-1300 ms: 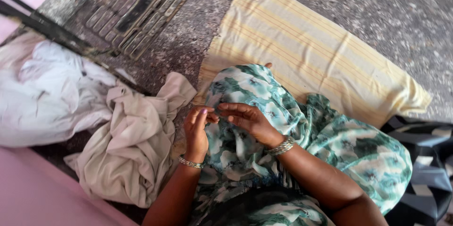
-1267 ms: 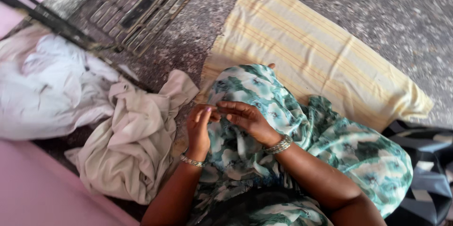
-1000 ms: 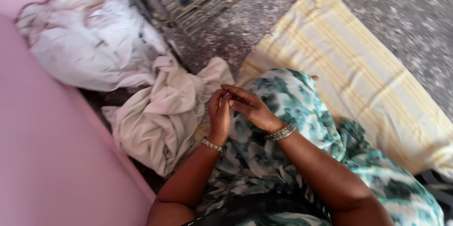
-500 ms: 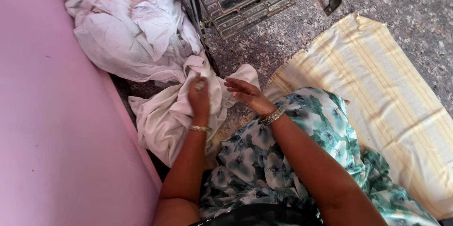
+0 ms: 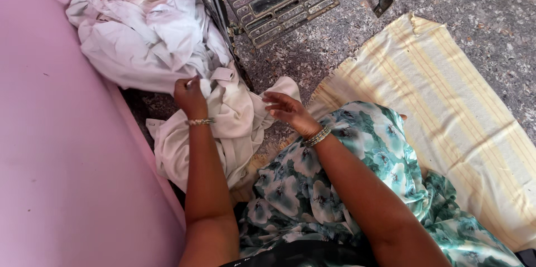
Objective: The person folds a white shirt on a mat on the floor, smoothing the fabric by hand and tucking the sleeves and sides to create a flat rectangle.
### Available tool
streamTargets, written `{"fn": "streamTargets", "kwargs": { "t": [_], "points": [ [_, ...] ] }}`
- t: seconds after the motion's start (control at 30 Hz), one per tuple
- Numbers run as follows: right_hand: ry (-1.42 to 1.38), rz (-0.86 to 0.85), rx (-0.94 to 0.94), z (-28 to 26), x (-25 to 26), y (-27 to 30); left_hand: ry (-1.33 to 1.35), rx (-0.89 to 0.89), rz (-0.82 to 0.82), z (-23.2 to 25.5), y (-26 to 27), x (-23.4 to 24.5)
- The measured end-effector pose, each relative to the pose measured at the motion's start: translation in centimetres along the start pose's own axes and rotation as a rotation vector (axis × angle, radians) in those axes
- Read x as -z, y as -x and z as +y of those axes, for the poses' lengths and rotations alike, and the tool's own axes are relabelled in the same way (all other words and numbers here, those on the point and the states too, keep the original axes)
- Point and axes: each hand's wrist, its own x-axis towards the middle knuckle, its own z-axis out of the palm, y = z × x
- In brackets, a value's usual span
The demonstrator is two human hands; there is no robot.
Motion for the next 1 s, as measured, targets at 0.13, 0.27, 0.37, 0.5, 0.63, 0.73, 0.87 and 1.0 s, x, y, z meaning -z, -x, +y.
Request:
{"fn": "streamTargets", "kwargs": {
  "t": [0.13, 0.27, 0.37, 0.5, 0.63, 0.73, 0.87, 1.0],
  "points": [
    [0.388, 0.211, 0.057, -0.8, -1.4, 0.5, 0.696, 0.357, -0.234, 8.7, 6.6, 0.3],
    [0.461, 0.274, 0.347, -0.3, -1.8, -0.9, 0.879, 0.146, -1.391, 17.6, 16.8, 3.2],
    [0.413, 0.265, 0.270, -0.3, -1.7, -0.8, 0.450, 0.075, -1.957, 22.1, 21.4, 4.2],
    [0.383, 0.284, 0.225, -1.5, -1.2, 1.9, 0.538, 0.157, -1.870, 22.3, 24.0, 4.3],
    [0.354, 0.314, 0.203, -2.8, -0.3, 4.2, 0.685, 0.303, -1.621, 20.0, 23.4, 3.3],
    [0.331, 0.351, 0.203, -3.7, 0.6, 5.9, 0.787, 0.403, -1.393, 18.3, 20.8, 2.7],
    [0.310, 0.411, 0.211, -4.9, 2.0, 8.6, 0.874, 0.450, -1.235, 18.1, 18.6, 1.9],
    [0.276, 0.470, 0.202, -4.8, 2.2, 12.4, 0.922, 0.460, -1.301, 20.4, 22.0, -1.5]
  ]
}}
